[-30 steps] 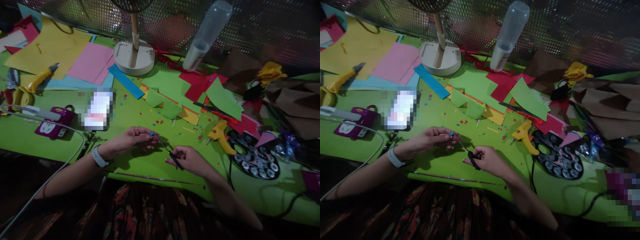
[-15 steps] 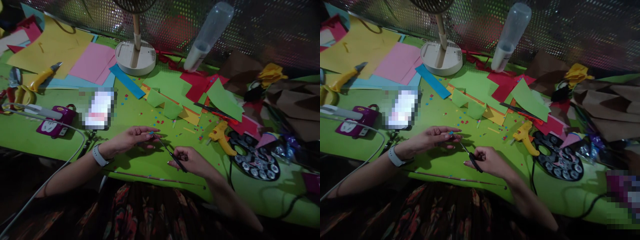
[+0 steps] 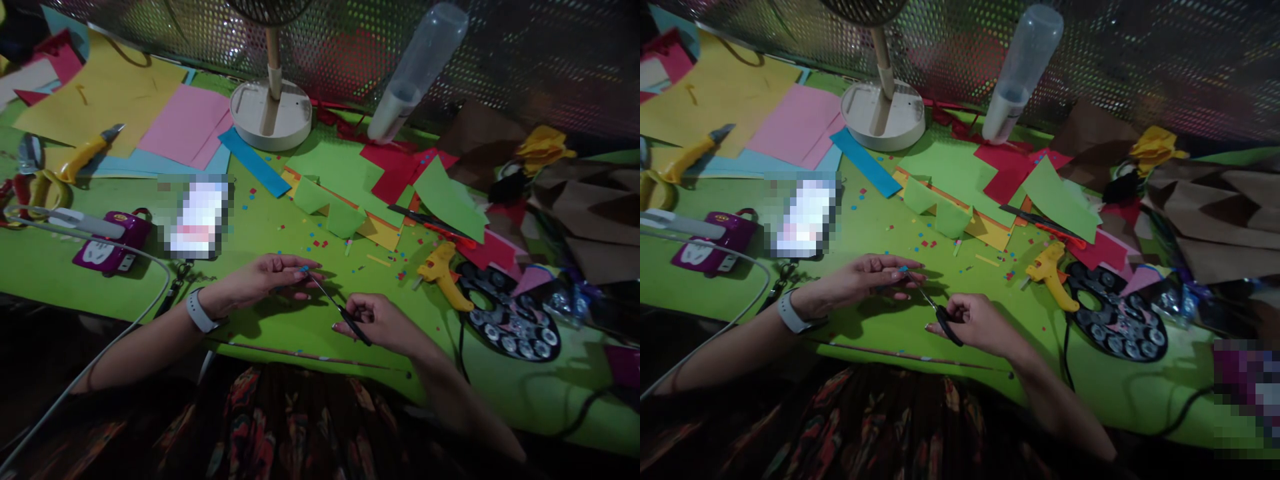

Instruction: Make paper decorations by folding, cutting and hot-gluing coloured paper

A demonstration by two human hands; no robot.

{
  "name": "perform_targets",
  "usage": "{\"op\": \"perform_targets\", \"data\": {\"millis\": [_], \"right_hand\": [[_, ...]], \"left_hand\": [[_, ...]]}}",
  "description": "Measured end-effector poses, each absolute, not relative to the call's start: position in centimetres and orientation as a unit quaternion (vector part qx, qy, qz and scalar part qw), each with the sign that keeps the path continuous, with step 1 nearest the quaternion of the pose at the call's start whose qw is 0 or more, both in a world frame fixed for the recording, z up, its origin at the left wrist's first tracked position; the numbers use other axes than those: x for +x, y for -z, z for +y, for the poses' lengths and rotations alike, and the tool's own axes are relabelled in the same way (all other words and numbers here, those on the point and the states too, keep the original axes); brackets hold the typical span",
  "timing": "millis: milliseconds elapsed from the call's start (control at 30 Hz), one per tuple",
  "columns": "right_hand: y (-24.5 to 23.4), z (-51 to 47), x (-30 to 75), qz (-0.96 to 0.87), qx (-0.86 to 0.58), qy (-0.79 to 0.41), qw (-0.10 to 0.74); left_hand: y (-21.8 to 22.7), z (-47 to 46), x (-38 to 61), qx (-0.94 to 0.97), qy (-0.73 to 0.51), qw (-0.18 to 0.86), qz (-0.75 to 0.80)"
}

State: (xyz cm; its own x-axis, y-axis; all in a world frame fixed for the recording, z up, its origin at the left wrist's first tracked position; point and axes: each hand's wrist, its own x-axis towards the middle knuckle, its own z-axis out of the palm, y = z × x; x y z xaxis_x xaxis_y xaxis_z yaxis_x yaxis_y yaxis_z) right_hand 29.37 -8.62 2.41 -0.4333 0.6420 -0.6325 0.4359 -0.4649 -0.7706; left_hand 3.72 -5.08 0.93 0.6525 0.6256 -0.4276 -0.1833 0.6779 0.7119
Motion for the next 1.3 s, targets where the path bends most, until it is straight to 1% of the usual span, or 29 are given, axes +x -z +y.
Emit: {"op": "perform_targets", "data": {"millis": [1033, 1300], "right_hand": [[-1.2, -9.0, 29.6, -0.529, -0.522, -0.664, 0.080], [-1.3, -8.9, 29.3, -0.489, -0.532, -0.683, 0.108]], "left_hand": [[-0.9, -5.1, 4.0, 0.326, -0.252, 0.849, 0.332], [-0.9, -5.0, 4.0, 0.332, -0.251, 0.838, 0.353]]}}
